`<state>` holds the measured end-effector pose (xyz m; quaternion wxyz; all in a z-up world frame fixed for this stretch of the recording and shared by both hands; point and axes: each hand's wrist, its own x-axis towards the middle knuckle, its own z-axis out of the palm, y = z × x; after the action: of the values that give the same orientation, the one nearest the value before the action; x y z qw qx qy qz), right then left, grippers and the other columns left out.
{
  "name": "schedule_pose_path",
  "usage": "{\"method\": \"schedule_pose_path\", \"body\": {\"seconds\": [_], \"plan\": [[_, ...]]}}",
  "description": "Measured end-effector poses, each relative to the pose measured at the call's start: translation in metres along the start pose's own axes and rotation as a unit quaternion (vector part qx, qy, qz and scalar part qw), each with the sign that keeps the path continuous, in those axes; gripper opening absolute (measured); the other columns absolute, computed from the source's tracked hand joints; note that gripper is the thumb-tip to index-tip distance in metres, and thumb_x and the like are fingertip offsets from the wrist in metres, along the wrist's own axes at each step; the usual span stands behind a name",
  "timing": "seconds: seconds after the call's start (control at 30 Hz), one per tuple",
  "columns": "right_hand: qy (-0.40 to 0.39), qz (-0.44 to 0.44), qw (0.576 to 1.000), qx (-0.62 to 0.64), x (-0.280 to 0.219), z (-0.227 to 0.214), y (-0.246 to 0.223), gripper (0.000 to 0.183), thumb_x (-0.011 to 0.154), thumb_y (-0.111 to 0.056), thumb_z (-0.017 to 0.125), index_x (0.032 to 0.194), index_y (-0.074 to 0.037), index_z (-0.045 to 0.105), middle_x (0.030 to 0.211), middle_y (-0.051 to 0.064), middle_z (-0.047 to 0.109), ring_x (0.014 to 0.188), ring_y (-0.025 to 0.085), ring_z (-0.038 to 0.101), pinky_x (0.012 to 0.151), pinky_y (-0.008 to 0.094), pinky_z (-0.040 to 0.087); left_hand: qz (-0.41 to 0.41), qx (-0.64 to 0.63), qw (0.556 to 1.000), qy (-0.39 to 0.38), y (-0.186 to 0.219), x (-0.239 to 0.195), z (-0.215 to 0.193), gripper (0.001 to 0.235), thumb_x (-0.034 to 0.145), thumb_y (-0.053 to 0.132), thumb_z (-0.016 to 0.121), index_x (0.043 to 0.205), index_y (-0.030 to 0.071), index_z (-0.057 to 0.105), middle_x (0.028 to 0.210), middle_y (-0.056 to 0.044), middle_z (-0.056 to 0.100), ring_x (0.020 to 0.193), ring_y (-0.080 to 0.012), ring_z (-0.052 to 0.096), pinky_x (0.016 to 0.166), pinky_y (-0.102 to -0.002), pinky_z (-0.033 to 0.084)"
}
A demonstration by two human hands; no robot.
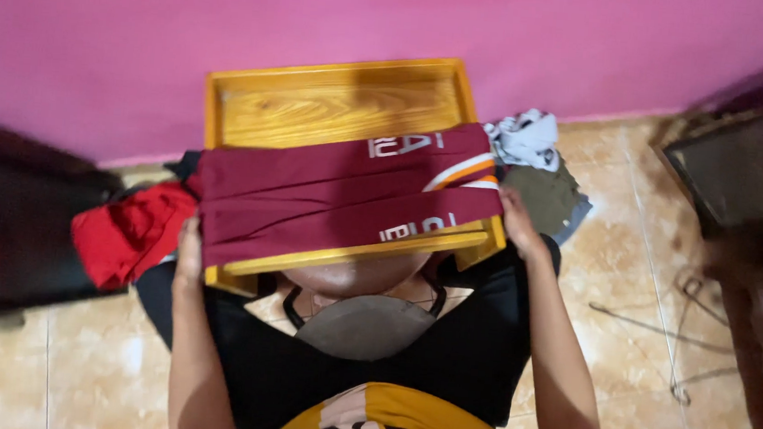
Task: Folding various items of clothing including shirts, jackets, and jerseys on a wooden tray.
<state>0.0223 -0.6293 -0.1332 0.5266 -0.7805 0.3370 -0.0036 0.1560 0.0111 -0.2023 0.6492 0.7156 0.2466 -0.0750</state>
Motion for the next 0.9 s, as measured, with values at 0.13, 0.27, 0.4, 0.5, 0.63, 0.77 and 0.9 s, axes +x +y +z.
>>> {"method": "schedule_pose_path", "body": {"seconds": [0.13,0.27,0.4,0.5,0.63,0.77,0.9], "plan": [[0.015,-0.001,0.995,0.094,0.01,0.01,0.03,0.036,0.106,-0.034,0.05,0.12,-0.004,0.065,0.116,0.02,0.063,0.106,0.032,0.061,0.091,0.046,0.05,-0.022,-0.059,0.997,-0.039,0.119,-0.109,0.034,0.079,0.1,0.057,0.059,0.153,0.001,0.041,0.156,-0.03,0.038,0.145,-0.0427,0.039,0.121,-0.055,0.031],[0.156,-0.305,0.937,0.07,0.005,0.003,0.007,0.026,0.109,0.002,0.059,0.134,-0.004,0.053,0.12,0.016,0.057,0.115,0.026,0.058,0.106,0.042,0.042,-0.037,0.135,0.99,0.031,0.008,-0.011,0.027,0.065,0.097,0.067,0.06,0.15,0.029,0.054,0.139,-0.011,0.064,0.129,-0.031,0.059,0.113,-0.05,0.04],[0.08,-0.361,0.929,0.031,-0.095,0.08,-0.123,0.023,0.111,-0.006,0.057,0.134,-0.002,0.052,0.123,0.018,0.059,0.123,0.033,0.058,0.11,0.045,0.04,-0.004,-0.05,0.998,0.024,0.008,-0.019,0.011,0.066,0.099,0.047,0.076,0.148,0.009,0.054,0.133,-0.023,0.064,0.121,-0.0353,0.065,0.09,-0.054,0.058],[-0.038,-0.388,0.921,0.001,-0.127,0.161,-0.159,0.033,0.103,-0.002,0.06,0.136,-0.004,0.06,0.129,0.02,0.06,0.131,0.038,0.054,0.116,0.047,0.036,0.002,-0.052,0.999,0.011,-0.01,-0.003,0.0,0.088,0.1,0.054,0.076,0.157,0.001,0.036,0.151,-0.028,0.047,0.14,-0.0366,0.048,0.114,-0.054,0.041],[-0.164,-0.426,0.869,-0.191,-0.163,0.257,-0.185,0.045,0.107,-0.02,0.055,0.151,-0.015,0.049,0.146,0.02,0.054,0.143,0.041,0.043,0.118,0.059,0.025,0.068,-0.03,0.995,0.06,0.019,-0.017,0.0,0.035,0.102,0.045,0.069,0.123,0.019,0.059,0.103,-0.004,0.065,0.098,-0.0211,0.06,0.091,-0.04,0.046],[-0.167,-0.396,0.814,-0.391,-0.187,0.304,-0.185,0.065,0.108,-0.048,0.045,0.165,-0.025,0.024,0.171,0.019,0.016,0.159,0.036,0.007,0.124,0.063,-0.001,0.118,-0.109,0.982,0.094,0.038,-0.018,-0.01,0.017,0.102,0.03,0.071,0.109,0.02,0.059,0.076,0.004,0.059,0.068,-0.0097,0.051,0.067,-0.026,0.043],[-0.192,-0.373,0.81,-0.41,-0.183,0.322,-0.198,0.066,0.11,-0.048,0.044,0.167,-0.025,0.019,0.172,0.017,0.009,0.159,0.034,0.001,0.124,0.06,-0.007,0.142,-0.144,0.974,0.105,0.045,-0.004,-0.023,0.019,0.102,0.027,0.071,0.112,0.019,0.058,0.079,0.002,0.059,0.071,-0.0098,0.05,0.069,-0.025,0.043]]}}
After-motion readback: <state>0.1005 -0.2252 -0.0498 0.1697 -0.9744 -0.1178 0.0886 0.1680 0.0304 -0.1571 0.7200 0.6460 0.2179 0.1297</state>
